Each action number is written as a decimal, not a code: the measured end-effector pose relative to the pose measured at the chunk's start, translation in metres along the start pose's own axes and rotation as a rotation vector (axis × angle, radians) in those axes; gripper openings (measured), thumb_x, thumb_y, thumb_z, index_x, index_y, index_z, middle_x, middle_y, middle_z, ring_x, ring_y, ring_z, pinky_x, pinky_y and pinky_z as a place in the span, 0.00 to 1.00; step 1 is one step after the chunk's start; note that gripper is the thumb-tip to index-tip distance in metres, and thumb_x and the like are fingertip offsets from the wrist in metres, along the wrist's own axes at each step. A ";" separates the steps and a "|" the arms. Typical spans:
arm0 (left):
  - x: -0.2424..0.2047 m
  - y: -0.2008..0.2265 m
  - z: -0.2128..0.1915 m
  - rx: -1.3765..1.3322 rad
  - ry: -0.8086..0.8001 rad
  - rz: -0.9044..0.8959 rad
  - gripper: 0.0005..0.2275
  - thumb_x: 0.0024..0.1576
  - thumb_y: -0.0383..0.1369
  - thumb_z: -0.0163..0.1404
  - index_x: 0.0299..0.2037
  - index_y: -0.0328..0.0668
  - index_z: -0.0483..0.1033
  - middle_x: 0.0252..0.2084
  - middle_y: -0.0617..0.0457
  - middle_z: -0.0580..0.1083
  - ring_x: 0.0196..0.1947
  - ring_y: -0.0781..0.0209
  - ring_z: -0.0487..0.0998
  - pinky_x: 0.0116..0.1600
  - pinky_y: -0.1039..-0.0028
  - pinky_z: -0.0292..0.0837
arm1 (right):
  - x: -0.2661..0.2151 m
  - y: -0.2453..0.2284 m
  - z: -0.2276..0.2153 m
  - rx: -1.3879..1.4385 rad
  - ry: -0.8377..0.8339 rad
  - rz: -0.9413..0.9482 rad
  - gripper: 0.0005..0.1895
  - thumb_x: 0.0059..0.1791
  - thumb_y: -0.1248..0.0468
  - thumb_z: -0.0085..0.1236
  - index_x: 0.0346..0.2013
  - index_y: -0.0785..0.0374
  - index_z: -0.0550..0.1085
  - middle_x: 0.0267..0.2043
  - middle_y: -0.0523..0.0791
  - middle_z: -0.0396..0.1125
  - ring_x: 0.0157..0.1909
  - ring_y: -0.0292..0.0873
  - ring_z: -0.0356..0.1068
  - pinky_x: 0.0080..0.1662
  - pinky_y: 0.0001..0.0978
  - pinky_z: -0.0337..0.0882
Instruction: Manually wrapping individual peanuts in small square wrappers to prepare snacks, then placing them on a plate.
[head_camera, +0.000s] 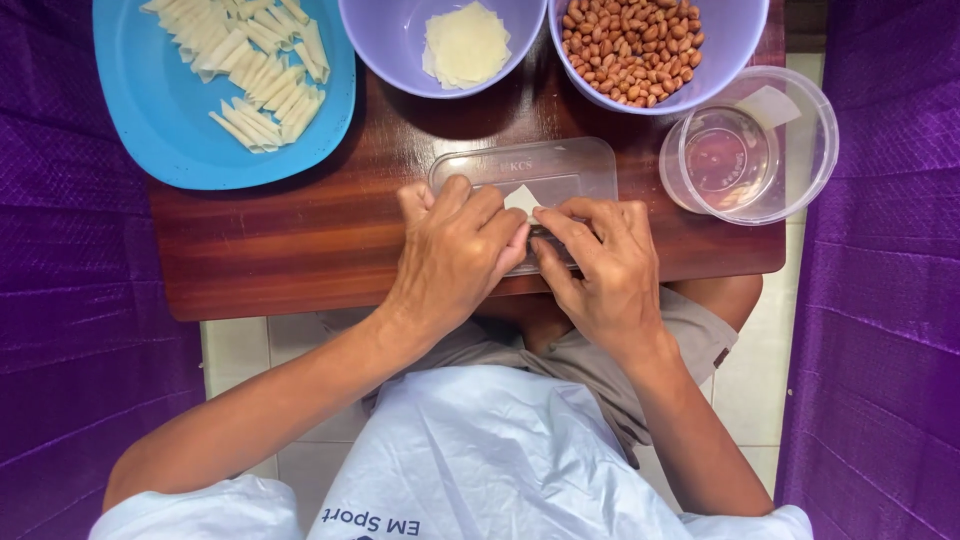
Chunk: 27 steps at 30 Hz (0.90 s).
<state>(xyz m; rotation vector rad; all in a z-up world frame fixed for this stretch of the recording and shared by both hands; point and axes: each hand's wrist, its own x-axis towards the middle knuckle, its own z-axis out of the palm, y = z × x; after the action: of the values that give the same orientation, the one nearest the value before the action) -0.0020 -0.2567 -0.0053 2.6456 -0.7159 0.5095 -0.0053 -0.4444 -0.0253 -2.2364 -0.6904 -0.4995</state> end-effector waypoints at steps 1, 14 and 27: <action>0.004 -0.004 -0.001 -0.003 -0.001 -0.004 0.07 0.63 0.35 0.49 0.33 0.47 0.75 0.29 0.57 0.63 0.35 0.57 0.66 0.43 0.63 0.52 | 0.000 0.000 0.001 0.000 -0.005 0.001 0.12 0.50 0.68 0.68 0.48 0.62 0.81 0.42 0.47 0.69 0.42 0.47 0.65 0.43 0.37 0.70; 0.004 -0.023 0.025 0.088 0.179 0.120 0.07 0.58 0.31 0.53 0.27 0.45 0.74 0.25 0.57 0.63 0.29 0.58 0.66 0.40 0.64 0.54 | -0.013 0.002 -0.005 0.094 0.073 0.108 0.10 0.54 0.71 0.63 0.51 0.66 0.78 0.42 0.50 0.70 0.44 0.53 0.68 0.46 0.43 0.69; -0.002 -0.012 0.001 -0.134 -0.118 -0.033 0.07 0.63 0.32 0.49 0.32 0.45 0.76 0.30 0.56 0.65 0.34 0.58 0.68 0.44 0.65 0.52 | 0.001 0.002 0.009 -0.080 0.024 -0.045 0.05 0.51 0.66 0.68 0.42 0.57 0.82 0.40 0.42 0.70 0.42 0.46 0.66 0.41 0.38 0.63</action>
<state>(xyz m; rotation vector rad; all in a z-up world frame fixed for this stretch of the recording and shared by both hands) 0.0028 -0.2469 -0.0101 2.5730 -0.7138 0.2876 -0.0022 -0.4390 -0.0320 -2.2897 -0.7214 -0.5846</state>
